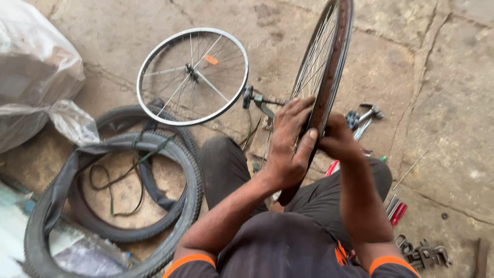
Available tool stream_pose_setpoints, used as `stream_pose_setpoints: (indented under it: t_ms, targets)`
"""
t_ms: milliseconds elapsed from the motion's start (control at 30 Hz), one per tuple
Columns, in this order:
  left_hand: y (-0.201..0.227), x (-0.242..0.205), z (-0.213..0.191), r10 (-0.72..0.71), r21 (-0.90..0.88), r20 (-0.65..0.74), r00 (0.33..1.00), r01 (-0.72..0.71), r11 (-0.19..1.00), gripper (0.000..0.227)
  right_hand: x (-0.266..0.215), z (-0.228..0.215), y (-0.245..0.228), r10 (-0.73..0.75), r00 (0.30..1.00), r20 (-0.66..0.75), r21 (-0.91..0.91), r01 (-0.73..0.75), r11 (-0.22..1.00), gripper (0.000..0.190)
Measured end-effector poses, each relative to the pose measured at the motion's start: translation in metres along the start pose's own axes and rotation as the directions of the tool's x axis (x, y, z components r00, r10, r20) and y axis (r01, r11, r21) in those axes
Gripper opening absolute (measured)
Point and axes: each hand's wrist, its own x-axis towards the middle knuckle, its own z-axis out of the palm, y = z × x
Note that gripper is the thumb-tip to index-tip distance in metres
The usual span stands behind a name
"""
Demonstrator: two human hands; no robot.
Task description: The person is sitting on the floor repairing a bicycle wheel mounted on a truing stand. They use a spoke wrench to adjust the tension of the spokes and a hammer to tap the rim, likely to seat the tire or adjust the rim shape. The person rotates the wheel frequently to check alignment and continues the adjustment process.
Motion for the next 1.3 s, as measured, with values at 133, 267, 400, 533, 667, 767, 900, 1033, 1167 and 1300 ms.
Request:
stream_pose_setpoints:
  t_ms: [133,267,400,533,667,767,900,1033,1167,1300]
  targets:
    - [0.000,-0.002,0.001,0.009,-0.065,0.005,1.000,-0.009,0.998,0.039,0.018,-0.036,-0.014,0.058,0.948,0.313,0.476,-0.210,0.854,0.040]
    - [-0.003,0.001,0.003,0.003,-0.082,0.012,1.000,-0.002,0.997,0.040,0.009,-0.013,-0.034,0.114,0.992,0.050,0.167,-0.121,0.979,0.041]
    - [0.000,0.002,0.007,-0.005,-0.111,0.021,1.000,0.007,0.994,0.041,0.024,0.050,-0.033,-0.708,0.654,-0.268,-0.816,0.237,0.528,0.021]
    - [-0.002,0.004,0.004,-0.010,-0.087,0.033,0.999,0.013,0.996,0.041,0.036,0.060,-0.041,-0.747,0.602,-0.282,-0.844,0.215,0.491,0.027]
    - [-0.001,0.007,0.000,-0.007,-0.085,0.027,1.000,0.009,0.996,0.042,0.013,0.042,-0.058,-0.275,0.914,-0.300,-0.221,0.214,0.952,0.020]
    - [-0.003,0.007,0.003,-0.002,-0.091,0.013,1.000,0.003,0.996,0.042,0.002,0.000,-0.059,-0.077,0.997,-0.006,0.088,0.077,0.993,0.018]
    - [-0.001,0.003,0.004,0.003,-0.107,-0.012,1.000,-0.004,0.994,0.041,0.002,-0.028,-0.038,0.073,0.997,0.028,0.144,-0.076,0.987,0.021]
    - [0.003,0.000,0.002,-0.011,-0.105,-0.019,1.000,0.009,0.994,0.040,0.005,0.035,-0.003,-0.349,0.910,-0.224,-0.528,0.187,0.828,0.026]
    - [0.001,-0.001,0.001,0.002,-0.061,-0.018,1.000,-0.003,0.998,0.039,0.002,0.040,0.007,-0.300,0.931,-0.209,-0.597,0.121,0.793,0.021]
    - [0.004,0.000,0.000,0.007,-0.056,-0.007,1.000,-0.007,0.998,0.037,0.016,-0.010,-0.011,0.042,0.991,0.128,0.085,-0.054,0.995,0.034]
